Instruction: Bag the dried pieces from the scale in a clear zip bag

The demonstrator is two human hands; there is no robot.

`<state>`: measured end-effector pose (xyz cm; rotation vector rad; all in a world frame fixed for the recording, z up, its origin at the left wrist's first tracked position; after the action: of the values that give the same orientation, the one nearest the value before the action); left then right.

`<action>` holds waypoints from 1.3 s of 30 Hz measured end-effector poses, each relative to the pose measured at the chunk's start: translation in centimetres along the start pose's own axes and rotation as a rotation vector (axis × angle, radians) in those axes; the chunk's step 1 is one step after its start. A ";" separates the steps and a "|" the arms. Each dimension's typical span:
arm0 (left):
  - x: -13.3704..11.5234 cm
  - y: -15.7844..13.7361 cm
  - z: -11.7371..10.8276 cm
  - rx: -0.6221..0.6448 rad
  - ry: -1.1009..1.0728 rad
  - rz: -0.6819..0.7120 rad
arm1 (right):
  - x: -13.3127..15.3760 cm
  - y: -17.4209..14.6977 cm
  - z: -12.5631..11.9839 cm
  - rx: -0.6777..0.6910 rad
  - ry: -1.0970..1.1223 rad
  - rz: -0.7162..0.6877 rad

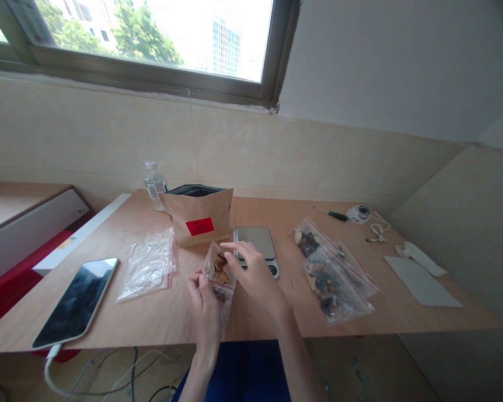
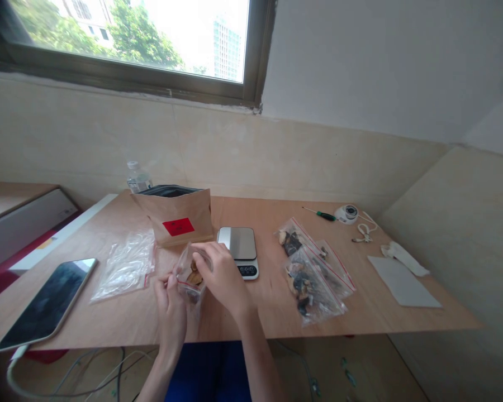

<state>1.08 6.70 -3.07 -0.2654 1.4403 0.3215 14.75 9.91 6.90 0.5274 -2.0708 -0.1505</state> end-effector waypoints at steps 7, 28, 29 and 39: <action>1.7 0.1 -0.2 -0.089 -0.289 -0.148 | -3.9 -4.9 2.9 0.064 0.225 0.250; 0.2 1.3 1.1 0.296 -0.087 0.057 | -6.7 -8.6 0.4 -0.376 0.579 0.368; 0.3 1.5 1.1 0.302 -0.099 0.049 | -6.6 -8.7 0.2 -0.378 0.565 0.361; -0.7 0.9 1.7 0.402 0.064 0.095 | -5.6 -8.5 -0.4 -0.267 0.367 0.280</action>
<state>2.22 8.11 -2.13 0.1200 1.5482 0.0950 20.17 4.68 0.04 0.0890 -1.7096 -0.1495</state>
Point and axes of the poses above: each hand's wrist, its own y-axis towards the middle knuckle, its own z-axis out of the palm, x = y × z, the point moved 8 cm from there along y, towards the middle knuckle, and after that the axes turned 9 degrees about x, right-handed, at the moved point
